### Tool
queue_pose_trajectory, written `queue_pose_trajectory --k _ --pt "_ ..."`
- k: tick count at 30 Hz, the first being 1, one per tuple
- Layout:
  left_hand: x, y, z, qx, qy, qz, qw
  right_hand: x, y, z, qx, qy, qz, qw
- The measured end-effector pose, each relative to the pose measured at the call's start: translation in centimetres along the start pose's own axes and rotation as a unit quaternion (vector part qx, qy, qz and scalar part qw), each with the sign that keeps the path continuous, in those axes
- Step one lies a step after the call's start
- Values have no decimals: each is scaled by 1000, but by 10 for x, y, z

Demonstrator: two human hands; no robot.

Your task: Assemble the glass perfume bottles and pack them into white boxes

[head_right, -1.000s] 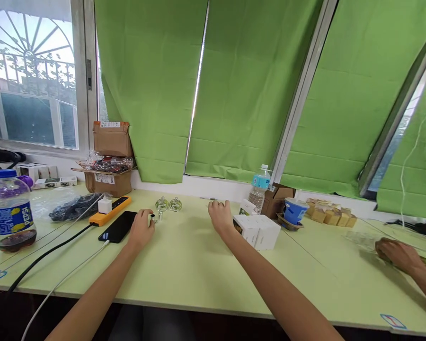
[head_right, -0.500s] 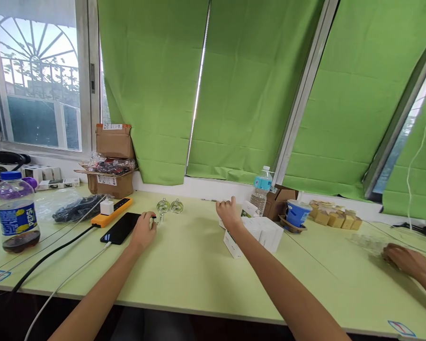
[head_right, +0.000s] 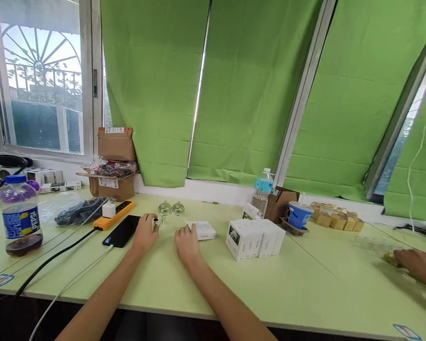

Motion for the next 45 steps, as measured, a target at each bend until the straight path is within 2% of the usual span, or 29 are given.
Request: queue_pose_trajectory --k 3,8,11,15,18,20,21,25,30,34,39,45 --pt "4 1 1 -13 -21 18 1000 -2 13 6 9 -50 -29 998" --pt "8 1 7 -47 -58 30 997 20 26 -4 55 -132 -52 988" --pt "6 -1 7 -56 -77 12 995 22 26 -8 99 -193 -55 975" --pt "-2 -3 5 -67 -89 -33 993 11 3 -9 168 -279 -32 945" --pt "-6 -2 8 -89 -84 -40 992 13 -33 -4 202 -336 64 918" --pt "-7 -1 10 -101 -80 -32 991 24 -57 8 180 -343 175 905" --pt "-7 -1 11 -105 -78 -28 991 27 -69 12 174 -340 198 902" --pt "-5 1 14 -117 -68 -9 991 44 -102 32 148 -336 229 901" --pt "-3 1 17 -131 -57 5 990 58 -122 52 89 -329 219 914" --pt "-3 2 16 -140 -54 -2 989 60 -125 55 70 -313 223 921" --pt "-4 3 6 -131 -74 -36 988 56 -115 48 80 -295 239 922" --pt "-9 2 2 -135 -98 -80 983 50 -78 42 87 -290 195 933"
Point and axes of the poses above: each hand's wrist, its own y-axis away from the middle knuckle, its own z-axis out of the palm, x = y × z, the point moved 6 cm from there along -y, towards the middle knuckle, and after that the axes turned 14 degrees about -y, right-handed, at the moved point
